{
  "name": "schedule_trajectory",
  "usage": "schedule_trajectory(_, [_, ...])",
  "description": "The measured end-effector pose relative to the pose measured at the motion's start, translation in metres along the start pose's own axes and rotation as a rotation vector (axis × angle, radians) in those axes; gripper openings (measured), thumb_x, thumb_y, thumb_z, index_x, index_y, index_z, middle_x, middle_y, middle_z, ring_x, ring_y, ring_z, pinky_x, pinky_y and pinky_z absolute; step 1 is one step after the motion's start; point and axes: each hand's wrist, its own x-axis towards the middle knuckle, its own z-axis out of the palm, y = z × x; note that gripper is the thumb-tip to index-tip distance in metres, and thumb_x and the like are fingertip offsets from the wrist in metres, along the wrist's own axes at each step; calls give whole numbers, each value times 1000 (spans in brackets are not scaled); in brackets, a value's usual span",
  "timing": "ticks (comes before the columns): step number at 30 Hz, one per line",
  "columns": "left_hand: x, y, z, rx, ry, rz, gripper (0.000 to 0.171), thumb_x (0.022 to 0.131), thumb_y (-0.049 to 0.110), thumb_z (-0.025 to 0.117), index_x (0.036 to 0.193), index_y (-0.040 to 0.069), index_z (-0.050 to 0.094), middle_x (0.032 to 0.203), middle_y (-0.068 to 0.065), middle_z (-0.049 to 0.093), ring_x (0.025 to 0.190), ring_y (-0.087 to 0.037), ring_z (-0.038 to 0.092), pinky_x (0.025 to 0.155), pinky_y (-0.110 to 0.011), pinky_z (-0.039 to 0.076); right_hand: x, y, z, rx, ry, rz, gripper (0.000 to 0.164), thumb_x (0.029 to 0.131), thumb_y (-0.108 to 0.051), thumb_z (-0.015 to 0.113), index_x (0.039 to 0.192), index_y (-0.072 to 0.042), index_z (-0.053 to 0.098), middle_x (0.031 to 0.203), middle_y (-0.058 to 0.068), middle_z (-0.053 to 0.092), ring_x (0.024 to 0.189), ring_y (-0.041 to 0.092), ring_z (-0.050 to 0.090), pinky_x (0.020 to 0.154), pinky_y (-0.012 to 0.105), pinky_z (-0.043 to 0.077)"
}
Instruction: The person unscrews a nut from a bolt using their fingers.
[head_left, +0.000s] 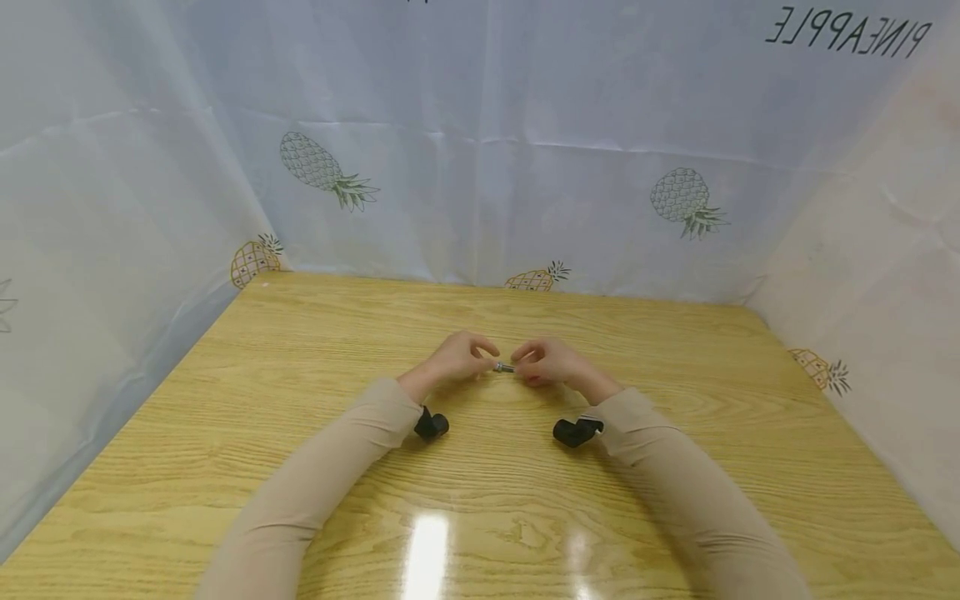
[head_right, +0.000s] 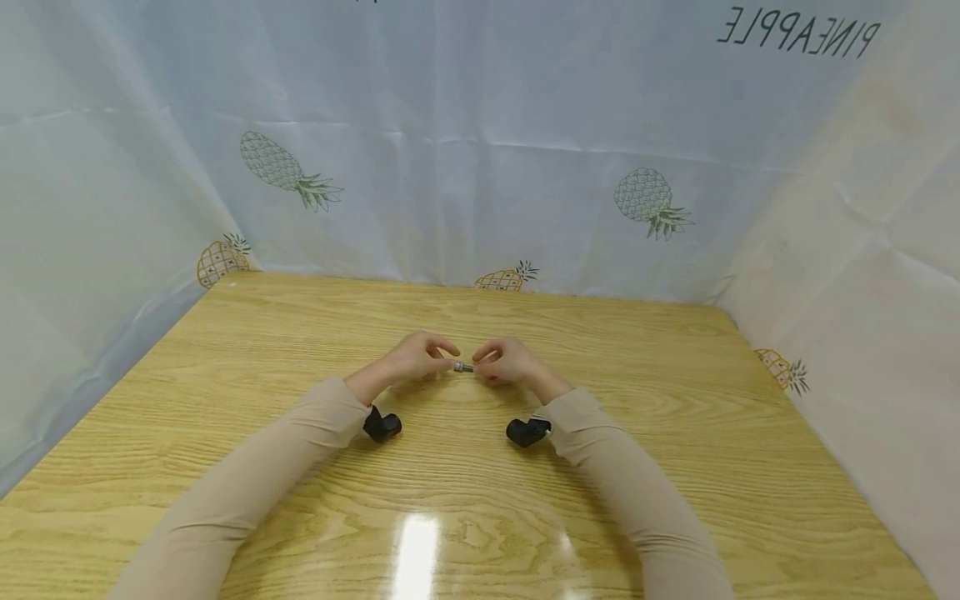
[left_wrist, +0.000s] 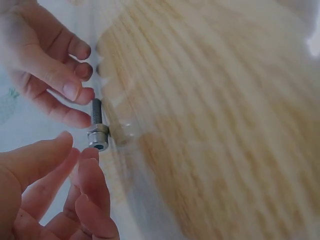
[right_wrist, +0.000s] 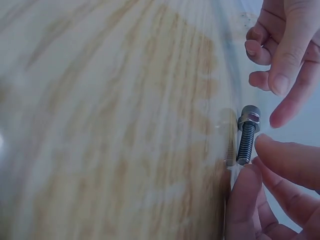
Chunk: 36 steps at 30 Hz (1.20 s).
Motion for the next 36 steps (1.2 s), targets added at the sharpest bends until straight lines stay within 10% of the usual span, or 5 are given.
schedule_trajectory(23, [2,4,7,89,-25,-80,17,85,12,67,100,6,73,75,-2,63,51,-5,46,48,-14,37,-1,-6,6,-163,32,8,21,87,-8,65,105,3,65,83,6,64,63,7,54,59,20,51])
schedule_trajectory(36, [2,6,8,195,12,-46,18,86,14,67,100,7,74,105,-8,69,76,-12,50,62,-18,37,0,-6,9,-223,45,-35,13,88,-9,63,95,2,65,71,0,57,61,7,53,57,20,50])
